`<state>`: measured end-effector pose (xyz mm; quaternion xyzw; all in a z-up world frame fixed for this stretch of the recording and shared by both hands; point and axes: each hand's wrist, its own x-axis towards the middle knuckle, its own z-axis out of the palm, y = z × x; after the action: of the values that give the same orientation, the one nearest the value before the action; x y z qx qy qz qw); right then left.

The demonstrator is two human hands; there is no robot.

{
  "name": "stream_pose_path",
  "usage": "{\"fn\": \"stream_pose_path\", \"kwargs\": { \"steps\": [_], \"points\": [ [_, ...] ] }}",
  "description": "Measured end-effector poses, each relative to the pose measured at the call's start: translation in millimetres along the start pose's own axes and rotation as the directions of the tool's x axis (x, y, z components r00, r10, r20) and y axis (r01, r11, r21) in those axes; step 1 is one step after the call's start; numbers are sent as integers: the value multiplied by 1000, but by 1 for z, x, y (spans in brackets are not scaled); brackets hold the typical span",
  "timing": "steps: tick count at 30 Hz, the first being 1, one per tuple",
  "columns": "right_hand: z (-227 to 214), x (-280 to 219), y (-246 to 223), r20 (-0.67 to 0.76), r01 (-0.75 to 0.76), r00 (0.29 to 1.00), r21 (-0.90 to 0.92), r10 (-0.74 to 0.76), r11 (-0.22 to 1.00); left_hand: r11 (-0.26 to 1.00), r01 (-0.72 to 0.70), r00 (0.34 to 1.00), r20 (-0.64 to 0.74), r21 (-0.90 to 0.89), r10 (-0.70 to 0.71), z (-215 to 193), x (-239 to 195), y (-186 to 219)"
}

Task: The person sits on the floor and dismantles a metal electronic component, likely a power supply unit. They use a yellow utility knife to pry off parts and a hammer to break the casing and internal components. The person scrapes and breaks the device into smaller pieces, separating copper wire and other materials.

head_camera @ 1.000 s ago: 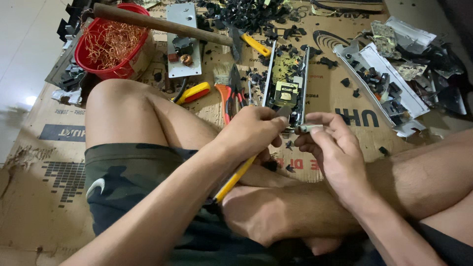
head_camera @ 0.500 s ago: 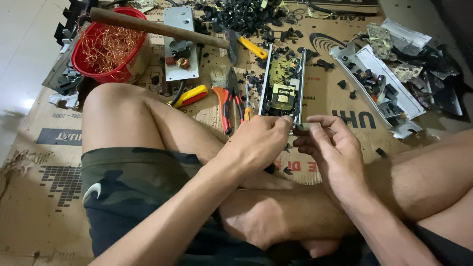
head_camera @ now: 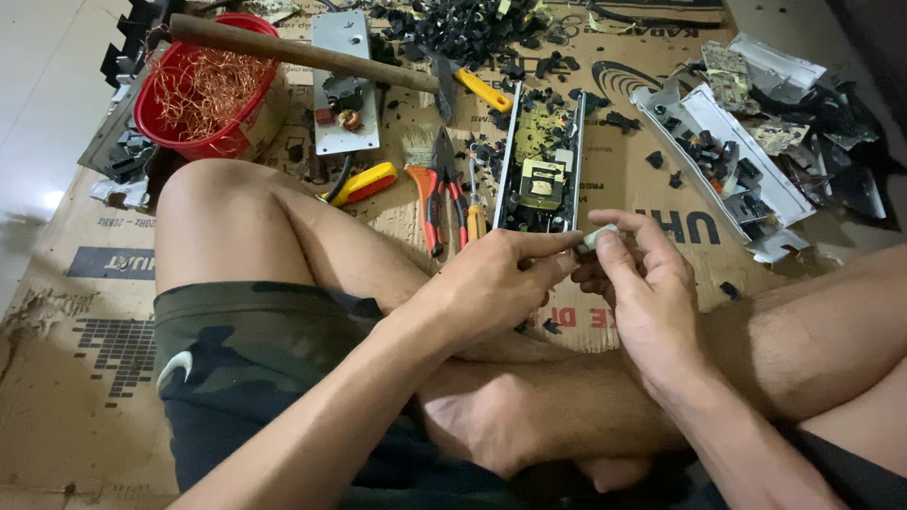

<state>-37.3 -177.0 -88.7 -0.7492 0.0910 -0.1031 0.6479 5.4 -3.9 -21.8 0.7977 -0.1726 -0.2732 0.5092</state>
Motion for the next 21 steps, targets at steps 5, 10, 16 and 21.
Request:
{"fn": "stream_pose_path", "kwargs": {
  "steps": [5,10,16,21],
  "points": [
    [0,-4,-6,-7,37,999,-100,-38,994,999,33,999,7,19,-33,-2,-6,-3],
    [1,-2,-4,-1,86,996,-155,-87,984,999,36,999,16,-3,-36,-1,-3,-7],
    [3,-4,-4,-19,92,995,-176,-97,980,1000,-10,1000,-1,-19,10,1,1,-14],
    [2,-1,0,-32,37,999,-82,-40,996,998,43,999,-17,-45,-44,3,-1,-11]
  ]
}}
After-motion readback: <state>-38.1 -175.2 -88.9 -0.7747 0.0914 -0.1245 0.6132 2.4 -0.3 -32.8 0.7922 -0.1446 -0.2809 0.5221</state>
